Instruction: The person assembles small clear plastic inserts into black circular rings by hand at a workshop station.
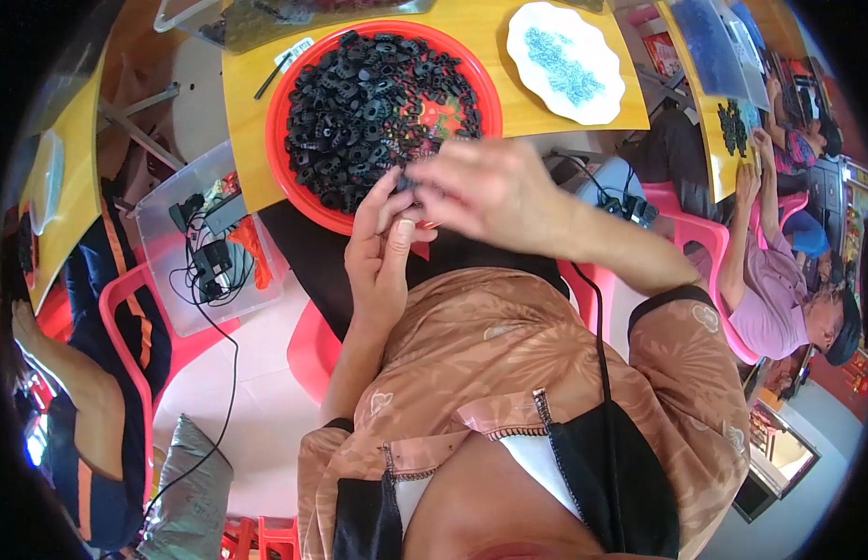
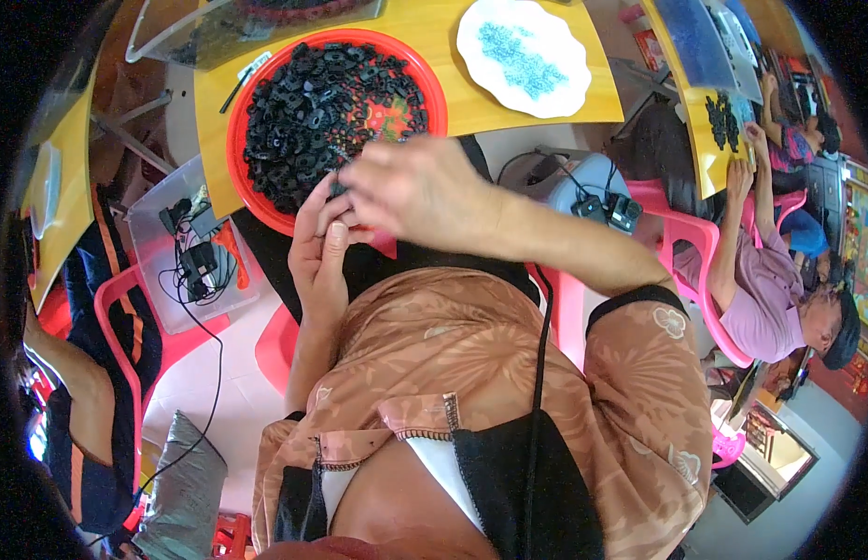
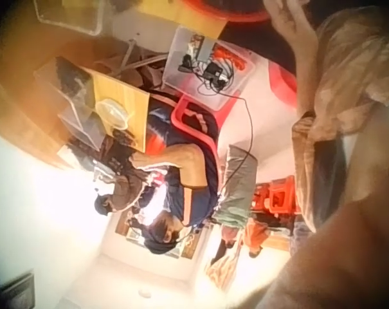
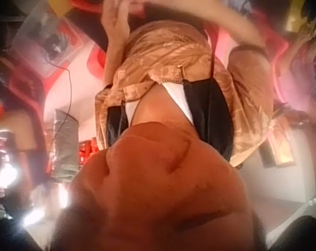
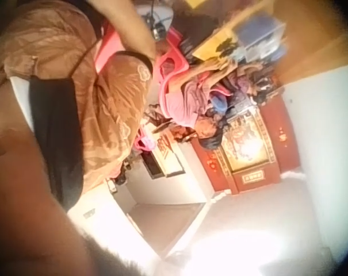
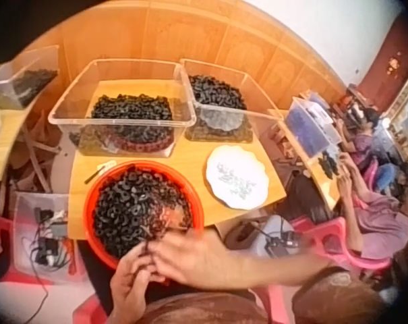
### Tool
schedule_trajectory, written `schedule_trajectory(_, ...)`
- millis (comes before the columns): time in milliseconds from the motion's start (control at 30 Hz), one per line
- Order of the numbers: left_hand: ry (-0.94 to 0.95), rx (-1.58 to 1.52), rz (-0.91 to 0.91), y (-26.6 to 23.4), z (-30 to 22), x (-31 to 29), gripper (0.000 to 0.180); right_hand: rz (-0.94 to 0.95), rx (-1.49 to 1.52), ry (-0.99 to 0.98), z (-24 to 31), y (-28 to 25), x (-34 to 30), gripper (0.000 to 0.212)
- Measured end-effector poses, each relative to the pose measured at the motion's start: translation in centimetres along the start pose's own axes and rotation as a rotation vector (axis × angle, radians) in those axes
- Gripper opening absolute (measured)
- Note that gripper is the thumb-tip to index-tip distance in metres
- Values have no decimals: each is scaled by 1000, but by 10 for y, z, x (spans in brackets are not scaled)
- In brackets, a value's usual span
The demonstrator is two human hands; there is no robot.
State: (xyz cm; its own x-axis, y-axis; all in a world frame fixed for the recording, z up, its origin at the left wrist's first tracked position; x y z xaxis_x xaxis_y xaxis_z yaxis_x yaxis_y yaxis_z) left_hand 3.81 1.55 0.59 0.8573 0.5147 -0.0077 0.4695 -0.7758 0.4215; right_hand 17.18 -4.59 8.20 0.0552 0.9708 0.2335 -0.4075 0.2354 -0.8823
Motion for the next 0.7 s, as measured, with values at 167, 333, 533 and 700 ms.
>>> schedule_trajectory(167, -5, 105, -9, -6, 1, -2, 32, 21, 225, 16, 12, 17, -13, 18)
schedule_trajectory(333, -24, 64, -3, -3, 0, -1, 29, 49, 260, 228, -48, -6, 3, 9)
schedule_trajectory(533, 60, -11, -17, -6, 1, -2, 26, 199, 50, 160, -66, 17, 11, 15)
schedule_trajectory(700, 26, -1, 39, -6, 5, -2, 32, 205, 15, 168, -72, 22, 11, 11)
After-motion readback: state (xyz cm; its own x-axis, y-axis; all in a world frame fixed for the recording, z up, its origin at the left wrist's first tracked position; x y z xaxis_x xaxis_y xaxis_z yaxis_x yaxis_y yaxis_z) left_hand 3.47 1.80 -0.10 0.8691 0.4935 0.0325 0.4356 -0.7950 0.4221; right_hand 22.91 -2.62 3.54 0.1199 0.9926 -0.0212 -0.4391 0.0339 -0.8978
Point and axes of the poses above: each hand's wrist, its own x-axis towards the middle knuckle, its own y-axis out of the palm, z = x × y, the point moved 4 cm from there along x, towards the middle knuckle, and after that the axes turned 7 degrees about z, right-handed, at the moved point
